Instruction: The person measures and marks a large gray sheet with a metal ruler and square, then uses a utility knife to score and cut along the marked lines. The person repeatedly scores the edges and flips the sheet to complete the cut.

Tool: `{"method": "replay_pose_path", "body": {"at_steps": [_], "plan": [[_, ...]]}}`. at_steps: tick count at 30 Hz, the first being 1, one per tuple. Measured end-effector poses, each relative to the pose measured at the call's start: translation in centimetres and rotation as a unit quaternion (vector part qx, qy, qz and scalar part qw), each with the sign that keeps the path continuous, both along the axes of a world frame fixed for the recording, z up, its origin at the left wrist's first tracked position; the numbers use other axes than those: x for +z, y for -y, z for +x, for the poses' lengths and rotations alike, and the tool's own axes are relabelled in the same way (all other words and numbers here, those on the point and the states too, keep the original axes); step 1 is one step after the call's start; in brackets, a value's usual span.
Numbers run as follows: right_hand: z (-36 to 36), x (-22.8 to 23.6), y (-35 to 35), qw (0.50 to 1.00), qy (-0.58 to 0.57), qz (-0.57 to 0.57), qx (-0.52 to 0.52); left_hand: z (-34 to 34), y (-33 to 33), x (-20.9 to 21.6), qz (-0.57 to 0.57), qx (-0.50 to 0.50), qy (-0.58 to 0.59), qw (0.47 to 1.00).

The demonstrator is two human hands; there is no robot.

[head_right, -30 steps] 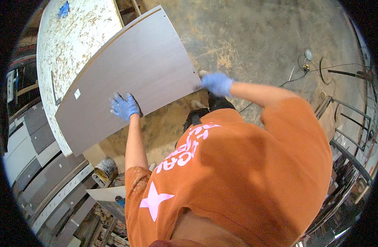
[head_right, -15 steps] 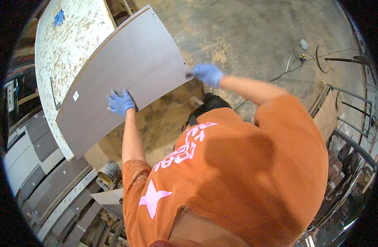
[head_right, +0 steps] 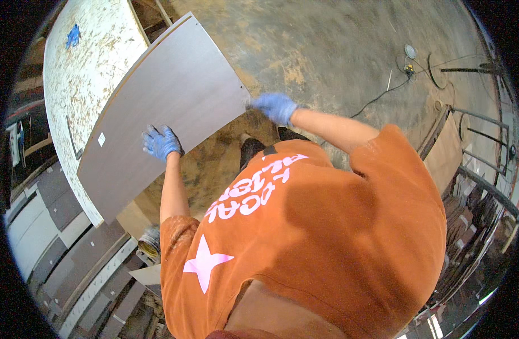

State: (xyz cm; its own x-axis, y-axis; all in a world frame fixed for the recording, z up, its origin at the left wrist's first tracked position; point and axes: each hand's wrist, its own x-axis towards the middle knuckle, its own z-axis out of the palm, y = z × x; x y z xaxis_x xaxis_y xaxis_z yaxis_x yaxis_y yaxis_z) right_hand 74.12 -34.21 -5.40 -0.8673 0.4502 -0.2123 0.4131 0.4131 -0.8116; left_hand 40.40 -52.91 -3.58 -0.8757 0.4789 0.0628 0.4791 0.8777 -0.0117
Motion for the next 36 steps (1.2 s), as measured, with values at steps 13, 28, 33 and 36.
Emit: {"method": "replay_pose_path", "body": {"at_steps": [13,28,33,36], "plan": [[-0.9,2.4,0.8,0.978,0.095,0.173,-0.065,-1.8,1.0,0.8,-0.005,-0.158,0.022,0.987],[-2.0,1.2,6.1,0.927,0.069,0.162,-0.332,-2.8,2.3,0.6,0.039,-0.225,0.050,0.972],[-3.6,-2.7,7.8,0.872,-0.016,0.228,-0.434,-2.7,2.1,0.7,0.044,-0.228,0.049,0.971],[-4.7,-4.6,11.6,0.918,-0.006,0.224,-0.327,-2.5,1.6,1.0,0.049,-0.230,0.049,0.971]]}}
